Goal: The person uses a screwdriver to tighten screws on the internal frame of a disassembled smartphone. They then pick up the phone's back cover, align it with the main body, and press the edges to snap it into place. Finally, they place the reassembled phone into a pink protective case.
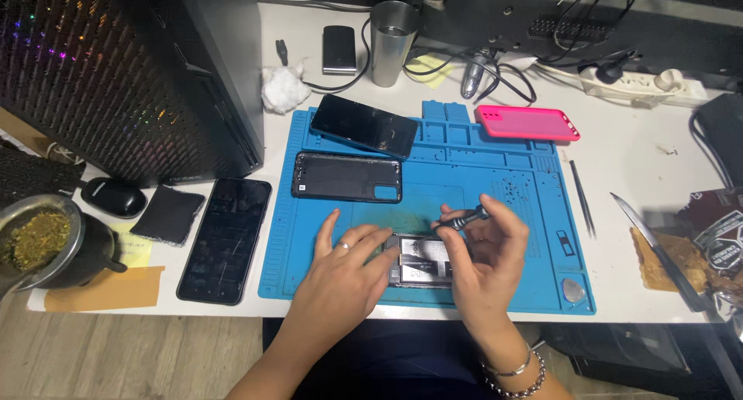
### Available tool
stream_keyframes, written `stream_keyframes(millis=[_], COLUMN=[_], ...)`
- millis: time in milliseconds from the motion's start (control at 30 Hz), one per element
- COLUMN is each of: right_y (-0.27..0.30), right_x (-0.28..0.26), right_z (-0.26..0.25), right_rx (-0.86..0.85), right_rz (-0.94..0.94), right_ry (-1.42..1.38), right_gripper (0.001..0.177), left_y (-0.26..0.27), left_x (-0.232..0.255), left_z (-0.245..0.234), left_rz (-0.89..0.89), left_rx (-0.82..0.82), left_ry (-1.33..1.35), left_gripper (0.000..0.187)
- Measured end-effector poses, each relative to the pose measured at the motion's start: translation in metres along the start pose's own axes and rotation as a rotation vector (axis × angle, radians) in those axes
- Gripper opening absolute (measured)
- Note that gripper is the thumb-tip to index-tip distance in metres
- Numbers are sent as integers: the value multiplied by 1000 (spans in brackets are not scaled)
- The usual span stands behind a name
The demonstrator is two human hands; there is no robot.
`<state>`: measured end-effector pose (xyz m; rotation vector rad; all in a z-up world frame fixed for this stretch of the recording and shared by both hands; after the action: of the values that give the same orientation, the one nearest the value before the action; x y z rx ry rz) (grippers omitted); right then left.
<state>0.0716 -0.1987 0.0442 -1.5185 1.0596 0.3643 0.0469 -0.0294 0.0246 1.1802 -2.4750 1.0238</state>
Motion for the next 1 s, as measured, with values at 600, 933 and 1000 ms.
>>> stream_keyframes(millis=[600,933,1000], right_y=[2,1,-1], right_x=[0,2,-3], right_z=[-3,4,6], right_rx=[-55,-123,-157], right_rz=[43,50,-3], right_ry=[4,180,223], right_gripper=[49,53,51], left_y=[-5,-4,-4], left_x=[8,5,5], left_z=[-3,-5,-6], left_rz=[34,-42,-23], left_rx=[11,27,12], left_ry=[-55,67,71], left_gripper=[33,37,36])
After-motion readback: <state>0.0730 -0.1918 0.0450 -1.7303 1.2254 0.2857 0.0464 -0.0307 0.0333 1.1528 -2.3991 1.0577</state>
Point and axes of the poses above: each hand's wrist, its own y-axis away from the middle knuckle, its own z-axis out of the palm, x = y × z, the point moved 6 cm from there along -y, towards the middle knuckle, and after that the axes turned 14 degrees about y, right-handed, at the moved point
